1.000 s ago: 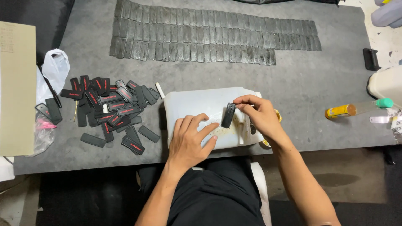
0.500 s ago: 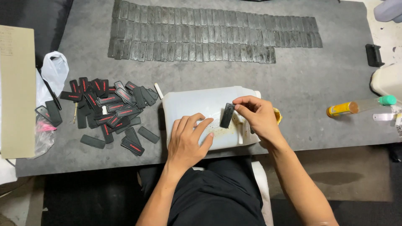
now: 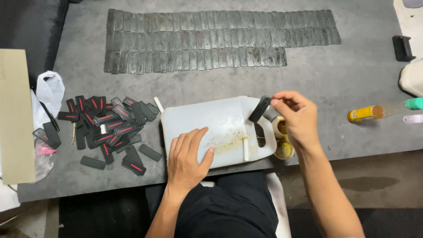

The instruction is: Applying adhesive to the back of small black tags and arranging them in organized rows on a workbench

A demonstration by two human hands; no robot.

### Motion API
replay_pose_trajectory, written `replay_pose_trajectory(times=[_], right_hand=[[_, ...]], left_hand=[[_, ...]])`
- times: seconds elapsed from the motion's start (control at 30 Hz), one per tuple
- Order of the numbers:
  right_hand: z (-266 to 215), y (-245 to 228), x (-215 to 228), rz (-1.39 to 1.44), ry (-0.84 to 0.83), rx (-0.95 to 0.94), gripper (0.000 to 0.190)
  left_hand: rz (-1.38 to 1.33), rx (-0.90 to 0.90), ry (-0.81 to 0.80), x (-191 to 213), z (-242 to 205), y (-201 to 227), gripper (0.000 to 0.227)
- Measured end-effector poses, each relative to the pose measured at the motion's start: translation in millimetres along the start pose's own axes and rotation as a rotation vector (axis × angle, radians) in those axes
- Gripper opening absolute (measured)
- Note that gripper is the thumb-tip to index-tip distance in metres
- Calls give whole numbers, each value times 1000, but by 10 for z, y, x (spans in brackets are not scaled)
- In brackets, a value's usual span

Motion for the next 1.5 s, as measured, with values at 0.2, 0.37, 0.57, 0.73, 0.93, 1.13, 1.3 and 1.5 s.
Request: replay_pose_trajectory(times=[0.2, 0.37, 0.57, 0.73, 0.93, 1.13, 1.3, 1.5], right_hand=[[863, 462, 891, -122, 146, -126, 12], [1742, 1343, 1281, -279, 65, -237, 16], [2524, 1830, 1202, -301, -99, -347, 16], [2697, 1989, 1037, -468, -175, -347, 15], [2682, 1949, 892, -552, -140, -288, 13], [2632, 1875, 863, -447, -91, -283, 21], [2599, 1825, 895, -663, -184, -178, 19], [2571, 1659, 863, -637, -177, -242, 33]], left_hand=[[89, 61, 2, -37, 23, 72, 41], [205, 69, 3, -129, 40, 104, 40], [320, 98, 74, -266, 73, 122, 42], [371, 200, 101, -361, -19, 31, 35], [415, 140, 50, -375, -90, -165, 41], [419, 141, 39, -362, -115, -176, 42], [396, 132, 71, -353, -71, -104, 40], [377, 259, 5, -327, -63, -10, 36]])
Point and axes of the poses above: each hand's wrist, its own z-axis towards the middle knuckle, its own x-axis out of the back of the hand, y = z × x, the point moved 1 cm from there along z, towards the middle knuckle, and after that the axes turned 10 degrees about x, right-handed, at the moved point
